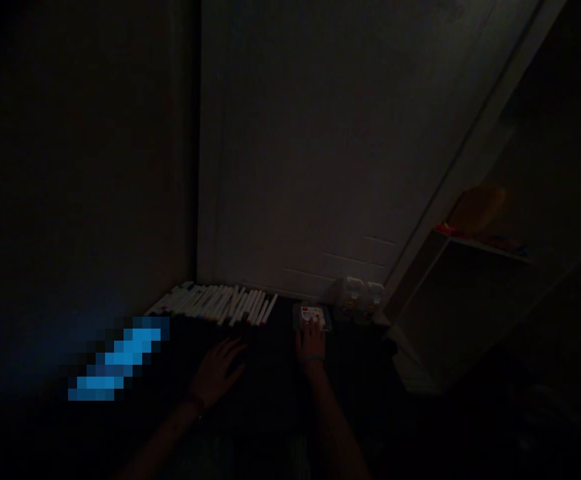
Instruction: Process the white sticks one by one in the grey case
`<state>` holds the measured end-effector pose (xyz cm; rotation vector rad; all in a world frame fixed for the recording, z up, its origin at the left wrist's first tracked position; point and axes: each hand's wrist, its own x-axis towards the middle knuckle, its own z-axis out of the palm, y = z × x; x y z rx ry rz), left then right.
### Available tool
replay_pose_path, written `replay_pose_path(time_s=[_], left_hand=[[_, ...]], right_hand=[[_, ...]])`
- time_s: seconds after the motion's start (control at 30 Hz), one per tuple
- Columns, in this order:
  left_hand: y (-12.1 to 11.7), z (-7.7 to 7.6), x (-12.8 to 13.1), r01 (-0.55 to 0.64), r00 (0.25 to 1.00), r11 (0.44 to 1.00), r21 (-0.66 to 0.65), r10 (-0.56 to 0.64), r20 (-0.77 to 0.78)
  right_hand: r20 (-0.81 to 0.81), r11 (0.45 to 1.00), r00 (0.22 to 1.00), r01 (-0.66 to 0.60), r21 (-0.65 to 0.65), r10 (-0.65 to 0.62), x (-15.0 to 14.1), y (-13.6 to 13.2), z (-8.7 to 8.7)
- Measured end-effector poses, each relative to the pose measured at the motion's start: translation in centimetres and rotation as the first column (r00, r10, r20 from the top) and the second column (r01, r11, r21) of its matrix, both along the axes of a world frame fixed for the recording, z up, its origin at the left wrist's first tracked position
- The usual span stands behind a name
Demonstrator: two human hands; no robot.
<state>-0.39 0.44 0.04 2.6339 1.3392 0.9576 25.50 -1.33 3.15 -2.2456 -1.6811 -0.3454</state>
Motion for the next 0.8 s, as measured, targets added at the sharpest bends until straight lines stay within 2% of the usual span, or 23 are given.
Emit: replay_pose_path(time_s=[0.1, 0.2, 0.33, 0.47, 0.53, 0.6, 0.67, 0.77, 0.8], left_hand=[[-0.1, 0.0, 0.0, -0.004, 1.000, 1.000, 0.000, 0.004, -0.016], [0.0, -0.2, 0.1, -0.006, 1.000, 1.000, 0.004, 0.006, -0.014], [0.2, -0.7, 0.2, -0.010, 1.000, 1.000, 0.016, 0.009, 0.008], [0.4, -0.8, 0.2, -0.012, 1.000, 1.000, 0.010, 0.012, -0.004], [0.4, -0.6, 0.2, -0.004, 1.000, 1.000, 0.003, 0.004, -0.006], [0.4, -0.5, 0.2, 0.004, 1.000, 1.000, -0.002, -0.004, 0.000], [0.4, -0.4, 0.2, 0.012, 1.000, 1.000, -0.001, -0.012, 0.007], [0.5, -0.4, 0.3, 0.020, 0.999, 1.000, 0.008, -0.020, 0.025], [0.5, -0.4, 0.3, 0.020, 0.999, 1.000, 0.010, -0.020, 0.035]], right_hand=[[0.009, 0.990, 0.992, -0.123, 0.067, 0.123, -0.7, -2.7, -0.1], [-0.019, 0.957, 0.964, -0.262, 0.124, 0.266, -0.9, -5.7, -0.3], [-0.165, 0.916, 0.916, -0.323, 0.236, 0.365, -0.2, -8.4, -0.6], [-0.284, 0.914, 0.903, -0.217, 0.344, 0.321, -0.7, -8.8, -0.2], [-0.270, 0.913, 0.918, -0.183, 0.364, 0.291, -2.0, -8.4, 0.2], [-0.188, 0.919, 0.946, -0.188, 0.347, 0.264, -3.8, -7.6, 0.6], [-0.145, 0.934, 0.970, -0.140, 0.330, 0.197, -5.7, -6.7, 0.6], [-0.172, 0.963, 0.982, -0.033, 0.268, 0.081, -7.8, -5.5, 0.0], [-0.184, 0.966, 0.980, -0.028, 0.257, 0.077, -8.2, -5.4, -0.2]])
